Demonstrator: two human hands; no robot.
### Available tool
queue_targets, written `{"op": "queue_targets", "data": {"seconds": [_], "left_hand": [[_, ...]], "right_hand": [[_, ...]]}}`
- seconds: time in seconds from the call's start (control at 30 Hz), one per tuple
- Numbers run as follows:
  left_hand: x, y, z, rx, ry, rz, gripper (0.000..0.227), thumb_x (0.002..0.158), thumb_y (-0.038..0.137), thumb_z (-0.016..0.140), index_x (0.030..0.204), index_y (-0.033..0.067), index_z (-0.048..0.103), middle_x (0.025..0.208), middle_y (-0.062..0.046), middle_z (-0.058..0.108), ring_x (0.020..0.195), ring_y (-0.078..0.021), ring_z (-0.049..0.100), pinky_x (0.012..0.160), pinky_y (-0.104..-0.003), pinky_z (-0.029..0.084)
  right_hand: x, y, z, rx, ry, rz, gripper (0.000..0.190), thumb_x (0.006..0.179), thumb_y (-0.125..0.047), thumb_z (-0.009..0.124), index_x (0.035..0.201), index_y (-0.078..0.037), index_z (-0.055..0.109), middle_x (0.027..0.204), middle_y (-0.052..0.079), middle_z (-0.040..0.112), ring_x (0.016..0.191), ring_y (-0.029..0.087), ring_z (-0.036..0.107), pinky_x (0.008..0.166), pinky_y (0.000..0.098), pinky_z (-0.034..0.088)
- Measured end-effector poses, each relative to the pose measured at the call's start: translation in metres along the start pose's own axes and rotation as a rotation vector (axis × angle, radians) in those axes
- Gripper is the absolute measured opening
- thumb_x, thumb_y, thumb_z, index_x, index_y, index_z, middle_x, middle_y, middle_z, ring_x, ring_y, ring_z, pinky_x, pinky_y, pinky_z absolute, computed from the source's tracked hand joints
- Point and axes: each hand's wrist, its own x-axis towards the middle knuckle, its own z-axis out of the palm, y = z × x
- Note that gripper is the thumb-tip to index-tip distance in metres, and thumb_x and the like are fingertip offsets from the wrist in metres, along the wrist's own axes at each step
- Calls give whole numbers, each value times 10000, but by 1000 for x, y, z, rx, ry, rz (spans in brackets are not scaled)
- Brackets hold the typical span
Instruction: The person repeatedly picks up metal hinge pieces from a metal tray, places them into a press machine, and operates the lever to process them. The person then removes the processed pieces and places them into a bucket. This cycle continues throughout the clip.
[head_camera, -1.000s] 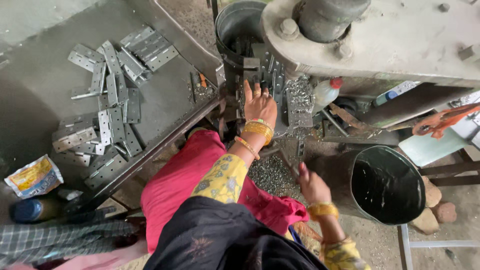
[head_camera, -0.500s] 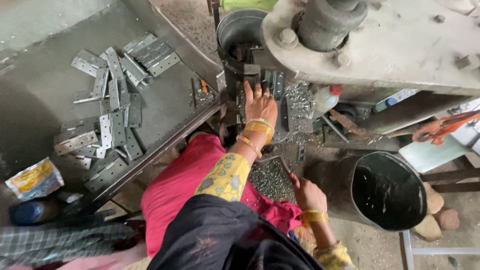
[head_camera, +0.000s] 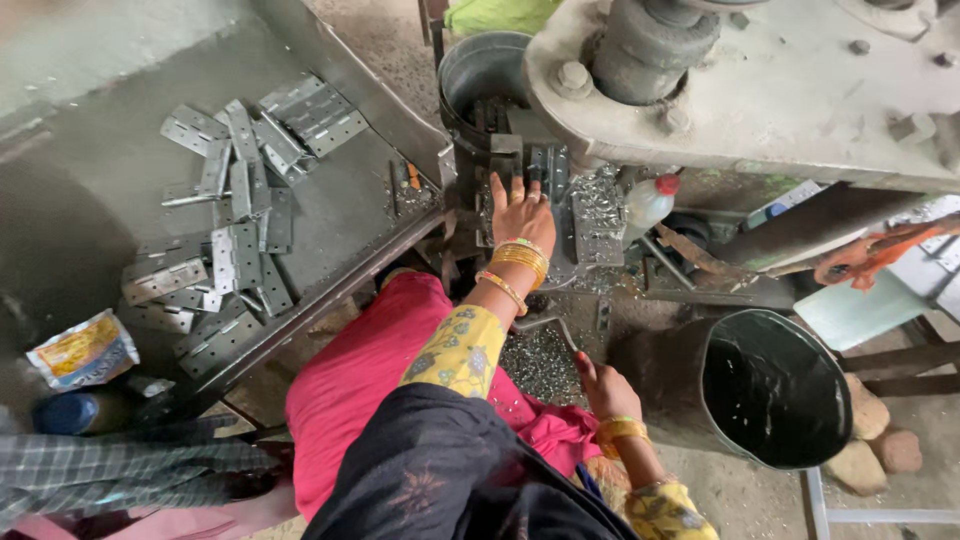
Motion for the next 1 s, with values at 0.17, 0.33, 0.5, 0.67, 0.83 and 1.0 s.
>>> {"op": "queue_targets", "data": {"seconds": [0.17,0.33,0.5,0.67,0.83,1.0], "left_hand": [[-16,-7,-7,43,-33,21,394,1009,177,473,1366,113,624,1557,-52,496,1525,-261,311,1240,-598,-6],[-105,-1,13,-14,200,213,649,808,510,655,1237,23,650,1411,-136,601,1415,-287,458,1237,-552,88],[-109,-10,2,-339,436,344,299,869,189,695,1143,74,666,1177,-100,680,1190,-300,597,1137,-560,317],[-50,34,-18,-216,337,112,183,928,150,657,1087,82,716,1175,-132,669,1140,-309,625,990,-517,445],[-63,17,10,-330,192,70,289,968,138,554,1178,32,723,1309,-225,641,1260,-384,572,1050,-499,420],[-103,-2,34,-85,231,122,342,909,120,528,1159,-16,719,1448,-163,586,1425,-311,461,1213,-576,175]], "right_hand": [[-42,-35,-67,-173,227,-140,383,971,-451,516,1168,-154,657,920,211,730,908,442,695,775,533,518],[-79,-86,-127,286,815,-544,152,978,-213,619,1050,-92,676,900,174,683,796,415,655,668,468,499],[-79,-118,-146,143,864,-497,198,1026,-288,625,1007,-100,684,872,149,690,784,411,661,656,486,480],[-81,-126,-150,-87,776,-414,292,993,-395,602,991,-114,683,899,134,733,763,413,689,623,511,497],[-84,-113,-139,-252,485,-194,395,976,-526,529,1102,-181,673,839,182,749,793,409,718,688,523,533],[-67,-98,-132,-358,211,-261,498,978,-584,457,1146,-144,618,828,194,748,826,418,719,725,538,537]]}}
